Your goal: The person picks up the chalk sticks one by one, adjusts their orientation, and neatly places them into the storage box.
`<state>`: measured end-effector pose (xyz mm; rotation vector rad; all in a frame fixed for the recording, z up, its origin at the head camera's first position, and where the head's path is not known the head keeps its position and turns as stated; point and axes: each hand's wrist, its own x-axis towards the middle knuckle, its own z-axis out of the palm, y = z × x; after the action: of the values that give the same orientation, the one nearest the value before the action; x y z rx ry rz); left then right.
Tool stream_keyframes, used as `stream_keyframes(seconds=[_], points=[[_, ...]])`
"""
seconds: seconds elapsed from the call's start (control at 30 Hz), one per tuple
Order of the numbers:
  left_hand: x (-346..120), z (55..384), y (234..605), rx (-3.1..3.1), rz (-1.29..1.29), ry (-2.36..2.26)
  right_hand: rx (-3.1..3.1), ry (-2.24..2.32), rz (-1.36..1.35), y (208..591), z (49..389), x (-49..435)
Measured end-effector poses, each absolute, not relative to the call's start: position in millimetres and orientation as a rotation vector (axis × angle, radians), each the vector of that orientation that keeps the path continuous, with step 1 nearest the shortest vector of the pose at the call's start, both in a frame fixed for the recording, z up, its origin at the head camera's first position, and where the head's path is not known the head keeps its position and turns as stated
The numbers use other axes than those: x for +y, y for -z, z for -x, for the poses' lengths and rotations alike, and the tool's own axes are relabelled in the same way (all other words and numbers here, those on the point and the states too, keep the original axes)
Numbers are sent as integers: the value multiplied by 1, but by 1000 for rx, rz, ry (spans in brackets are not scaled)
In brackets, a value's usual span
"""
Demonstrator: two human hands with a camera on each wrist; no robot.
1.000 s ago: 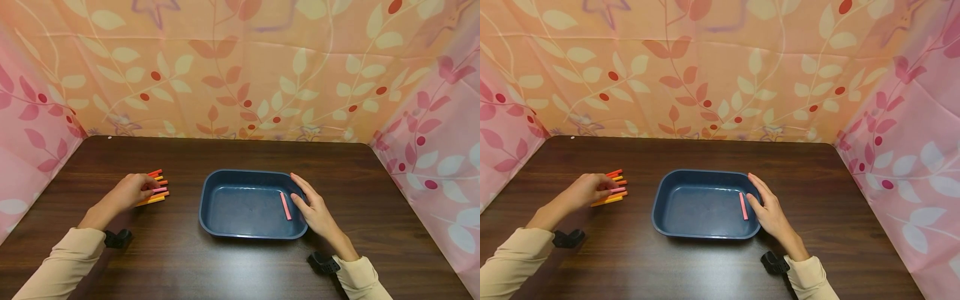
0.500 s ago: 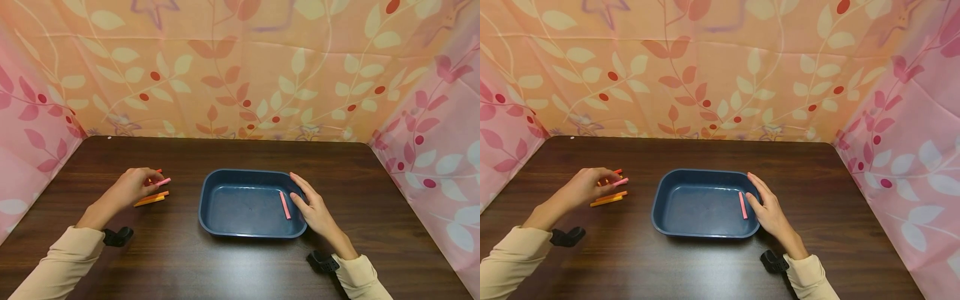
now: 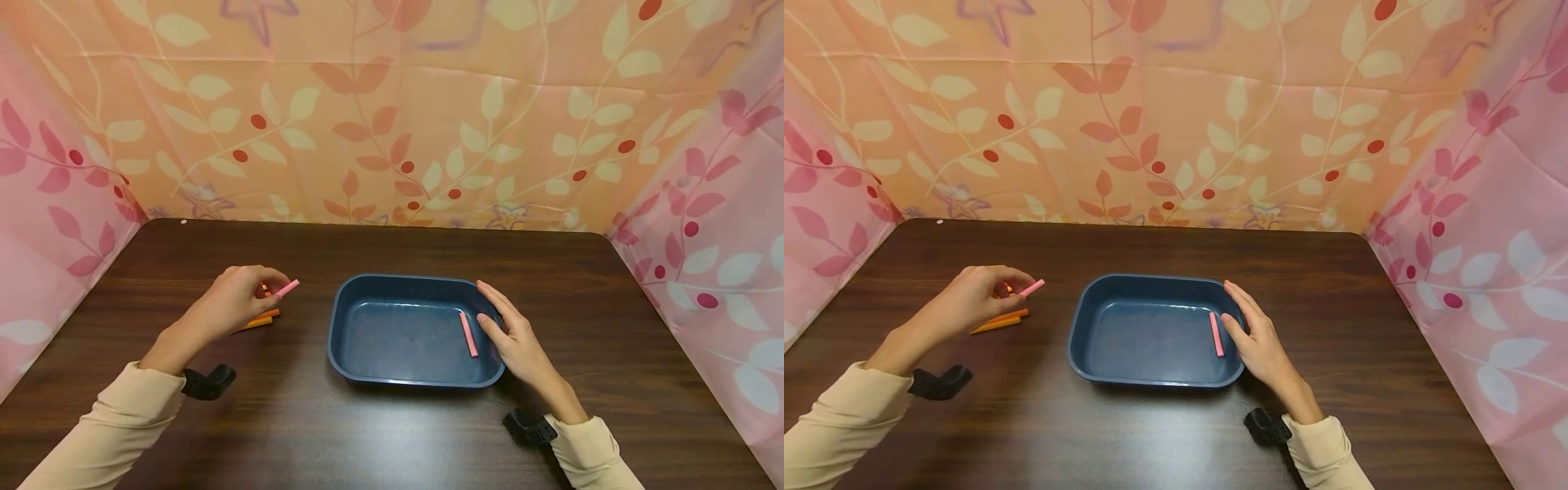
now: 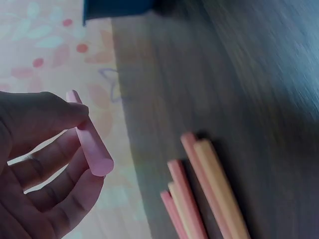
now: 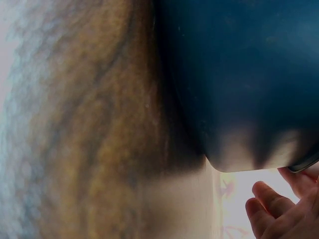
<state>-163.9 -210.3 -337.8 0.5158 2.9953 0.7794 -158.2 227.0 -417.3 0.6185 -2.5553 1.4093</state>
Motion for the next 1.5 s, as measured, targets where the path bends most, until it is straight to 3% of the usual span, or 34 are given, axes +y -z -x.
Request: stream_keyframes(seconds=[0.53,1.5], points=[[-174,160,320,2831,-480,-1034,-2554,-1400,-621,418,159,227],[-116,164,329,2682,-526,-1157,-2547,-1400,-633,419,159,227]])
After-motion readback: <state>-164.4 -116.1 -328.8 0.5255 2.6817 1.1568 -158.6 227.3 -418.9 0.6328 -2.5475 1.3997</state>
